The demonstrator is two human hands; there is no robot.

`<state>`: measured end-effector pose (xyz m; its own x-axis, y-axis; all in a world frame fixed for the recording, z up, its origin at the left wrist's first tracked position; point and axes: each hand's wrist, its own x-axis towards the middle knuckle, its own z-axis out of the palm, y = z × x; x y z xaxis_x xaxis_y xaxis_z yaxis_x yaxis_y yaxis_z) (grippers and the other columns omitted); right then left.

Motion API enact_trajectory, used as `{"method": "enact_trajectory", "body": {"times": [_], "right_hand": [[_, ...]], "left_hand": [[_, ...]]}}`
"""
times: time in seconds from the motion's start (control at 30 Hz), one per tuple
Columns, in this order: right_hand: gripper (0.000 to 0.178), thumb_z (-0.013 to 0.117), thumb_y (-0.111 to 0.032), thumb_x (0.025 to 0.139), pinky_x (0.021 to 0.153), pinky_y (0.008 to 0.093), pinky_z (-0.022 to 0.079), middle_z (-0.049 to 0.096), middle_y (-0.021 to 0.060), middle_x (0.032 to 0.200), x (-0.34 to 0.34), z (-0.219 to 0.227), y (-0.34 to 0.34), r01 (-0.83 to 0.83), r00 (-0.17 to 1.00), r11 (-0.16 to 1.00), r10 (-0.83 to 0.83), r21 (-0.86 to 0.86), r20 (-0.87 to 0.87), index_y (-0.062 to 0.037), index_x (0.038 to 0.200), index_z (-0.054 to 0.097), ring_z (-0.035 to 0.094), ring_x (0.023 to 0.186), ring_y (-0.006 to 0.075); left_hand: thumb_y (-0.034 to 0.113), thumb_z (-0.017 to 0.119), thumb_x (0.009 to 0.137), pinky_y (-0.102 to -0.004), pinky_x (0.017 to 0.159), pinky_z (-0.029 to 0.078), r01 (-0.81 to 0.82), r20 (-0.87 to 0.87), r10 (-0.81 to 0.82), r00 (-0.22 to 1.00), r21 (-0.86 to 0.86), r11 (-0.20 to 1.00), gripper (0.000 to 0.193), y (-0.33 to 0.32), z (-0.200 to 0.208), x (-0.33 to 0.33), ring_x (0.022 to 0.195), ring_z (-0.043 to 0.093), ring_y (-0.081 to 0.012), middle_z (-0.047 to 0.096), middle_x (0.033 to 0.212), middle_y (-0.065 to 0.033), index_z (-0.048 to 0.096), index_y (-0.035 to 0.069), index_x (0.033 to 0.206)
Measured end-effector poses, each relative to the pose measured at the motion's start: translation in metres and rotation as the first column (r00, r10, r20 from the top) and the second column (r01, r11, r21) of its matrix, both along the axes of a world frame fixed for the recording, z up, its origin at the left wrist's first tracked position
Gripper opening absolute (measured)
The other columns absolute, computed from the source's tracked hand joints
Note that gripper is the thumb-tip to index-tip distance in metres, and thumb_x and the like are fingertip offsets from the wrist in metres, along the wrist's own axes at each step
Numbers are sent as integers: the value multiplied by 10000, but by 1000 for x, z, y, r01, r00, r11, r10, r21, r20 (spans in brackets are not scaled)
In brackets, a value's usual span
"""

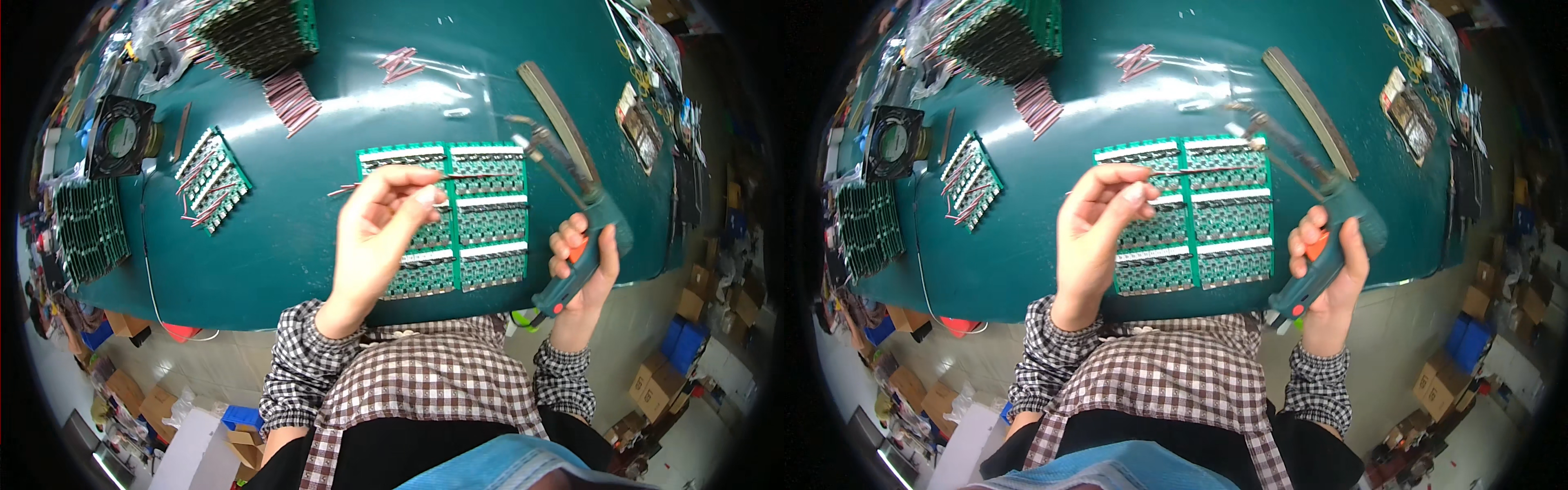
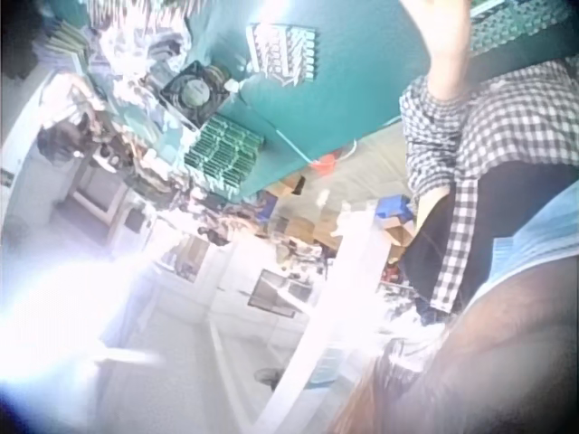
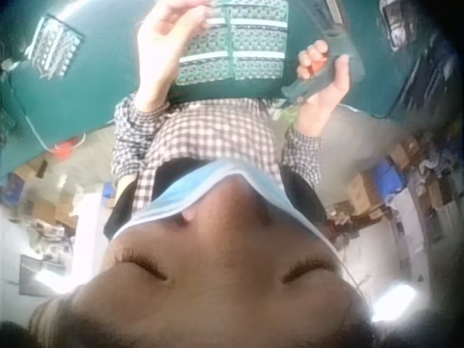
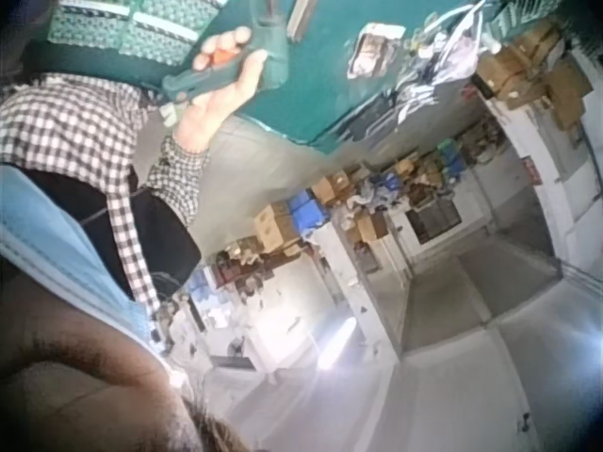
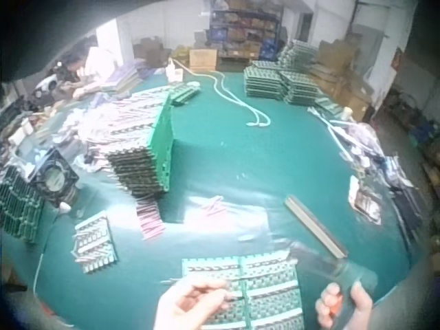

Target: The person adjusts their oversleeves, then positions wires onto circuit boards and solders them using a soldering iron.

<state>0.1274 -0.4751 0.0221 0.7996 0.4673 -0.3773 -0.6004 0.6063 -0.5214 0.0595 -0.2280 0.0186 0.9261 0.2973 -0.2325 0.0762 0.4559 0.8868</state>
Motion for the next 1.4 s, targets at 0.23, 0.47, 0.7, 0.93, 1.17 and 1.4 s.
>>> {"method": "enact_trajectory", "body": {"times": [0.23, 0.47, 0.7, 0.93, 1.17, 1.4], "right_hand": [[344, 506, -305, 916, 563, 254, 520, 489, 97, 871, 4, 21, -68, 379, 873, 894, -261, -238, 412, 15, 1016, 432, 524, 825, 201], [322, 513, -268, 916, 567, 252, 520, 523, 107, 888, 1, 4, -86, 474, 829, 833, -313, -284, 464, 32, 1023, 466, 548, 838, 207], [271, 535, -189, 894, 558, 261, 538, 617, 138, 877, 19, 19, -102, 834, 522, 374, -293, -407, 801, 62, 983, 583, 631, 801, 229], [234, 532, -86, 873, 606, 303, 546, 629, 169, 950, 43, 6, -127, 903, 429, 47, -67, -427, 901, 85, 1014, 608, 652, 813, 264], [209, 599, -149, 851, 518, 256, 526, 618, 98, 820, 36, 5, -103, 813, 582, 247, -337, -527, 740, 39, 942, 590, 647, 712, 206], [307, 516, -284, 907, 493, 244, 525, 549, 82, 774, -9, 6, -75, 444, 876, 850, -345, -283, 338, 18, 958, 492, 601, 705, 193]], "left_hand": [[183, 618, 828, -293, 724, 472, 467, 473, -360, 804, -128, 875, 314, -18, 42, -26, 801, 578, -206, 595, 957, -172, 564, -65, 1014], [101, 600, 855, -265, 713, 540, 456, 705, 145, 694, -586, 669, 173, -94, 62, -38, 824, 597, -251, 574, 986, -159, 617, -50, 937], [235, 655, 821, -299, 604, 512, 609, 757, -315, 573, -137, 781, 373, -54, 52, -13, 719, 619, -268, 587, 958, -236, 618, -96, 990], [90, 625, 791, -287, 731, 462, 409, 247, -416, 875, 84, 909, 265, -33, 33, -29, 787, 557, -180, 577, 909, -153, 556, -73, 989], [-41, 559, 837, -270, 824, 459, 318, -16, -319, 948, 147, 937, 201, -41, 18, -24, 923, 589, -157, 583, 986, -98, 571, -35, 1038], [-4, 554, 871, -246, 844, 465, 300, 1, -300, 954, -25, 954, 196, -51, 13, -4, 949, 593, -145, 582, 1030, -87, 551, -41, 1063]]}}
